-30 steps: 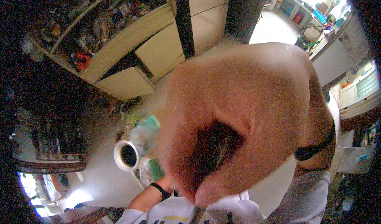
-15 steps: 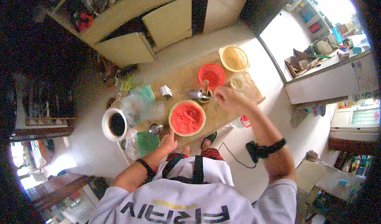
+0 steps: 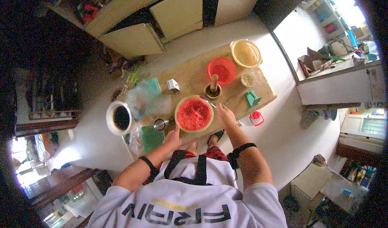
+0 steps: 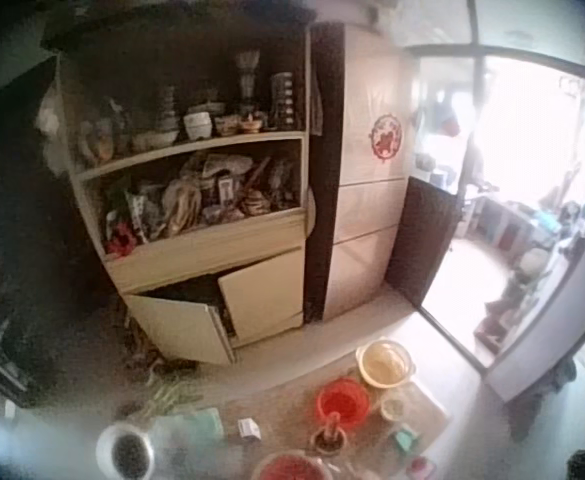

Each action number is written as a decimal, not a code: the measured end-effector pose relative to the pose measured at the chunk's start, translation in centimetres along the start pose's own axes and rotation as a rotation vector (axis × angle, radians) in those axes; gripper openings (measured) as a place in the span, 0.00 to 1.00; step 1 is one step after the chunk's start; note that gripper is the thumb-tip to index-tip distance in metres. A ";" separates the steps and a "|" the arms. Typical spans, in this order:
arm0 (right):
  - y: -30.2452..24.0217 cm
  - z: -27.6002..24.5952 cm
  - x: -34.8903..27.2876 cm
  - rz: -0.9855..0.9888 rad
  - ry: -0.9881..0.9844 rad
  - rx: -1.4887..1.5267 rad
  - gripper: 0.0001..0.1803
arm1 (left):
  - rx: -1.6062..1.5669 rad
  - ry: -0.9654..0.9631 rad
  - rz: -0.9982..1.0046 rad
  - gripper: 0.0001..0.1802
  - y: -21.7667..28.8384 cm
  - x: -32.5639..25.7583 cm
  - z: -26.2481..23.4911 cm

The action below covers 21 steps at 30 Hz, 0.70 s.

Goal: The person scoops watermelon into a bowl with a spoon, flips a crepe on a griddle using a wooden spatula, and stirs batter in a bowl with a spoon.

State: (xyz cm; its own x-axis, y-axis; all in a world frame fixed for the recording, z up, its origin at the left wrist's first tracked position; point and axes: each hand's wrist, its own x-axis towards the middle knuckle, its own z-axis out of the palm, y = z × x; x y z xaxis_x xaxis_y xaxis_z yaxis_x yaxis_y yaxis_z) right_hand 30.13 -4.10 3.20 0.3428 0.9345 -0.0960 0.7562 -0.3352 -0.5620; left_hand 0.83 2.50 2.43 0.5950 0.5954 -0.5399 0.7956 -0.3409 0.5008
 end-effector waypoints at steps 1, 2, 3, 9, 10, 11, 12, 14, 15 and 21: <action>-0.2 0.1 0.0 -0.001 -0.004 0.003 0.08 | -0.011 -0.025 -0.018 0.48 0.0 -0.2 -0.1; -0.3 0.3 0.0 -0.044 -0.007 -0.017 0.07 | -0.022 -0.050 -0.036 0.48 0.0 -0.4 -0.2; -0.5 0.4 -0.1 -0.086 -0.009 -0.037 0.09 | -0.024 -0.052 -0.040 0.48 -0.1 -0.3 0.0; -0.5 0.4 -0.6 -0.050 -0.061 -0.055 0.10 | 0.046 0.043 0.012 0.41 -0.5 -0.3 0.7; -0.4 0.4 -0.8 -0.049 -0.065 -0.056 0.10 | 0.044 0.016 -0.012 0.41 -0.3 -0.3 0.6; -0.2 0.4 -1.1 -0.015 -0.084 -0.053 0.11 | 0.041 -0.012 -0.036 0.41 -0.1 -0.3 0.5; -0.1 0.4 -1.3 0.019 -0.102 -0.049 0.11 | 0.038 -0.014 -0.038 0.41 0.1 -0.4 0.4; -0.8 0.2 -1.4 0.028 -0.106 -0.060 0.11 | -0.008 0.041 -0.008 0.41 -0.2 -0.3 0.1; -1.1 0.1 -1.3 0.042 -0.107 -0.072 0.12 | -0.010 0.044 -0.013 0.41 -0.4 -0.3 0.2; 0.0 1.5 -1.9 0.049 -0.109 -0.062 0.12 | -0.004 -0.043 -0.058 0.41 0.8 -0.5 -0.6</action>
State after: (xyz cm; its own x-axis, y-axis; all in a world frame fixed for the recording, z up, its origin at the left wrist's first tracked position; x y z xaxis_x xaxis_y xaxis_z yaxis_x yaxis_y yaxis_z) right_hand 28.63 -5.72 2.16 0.3199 0.9233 -0.2127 0.7741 -0.3841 -0.5032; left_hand 1.09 2.35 3.48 0.5526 0.5823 -0.5964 0.8283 -0.3038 0.4708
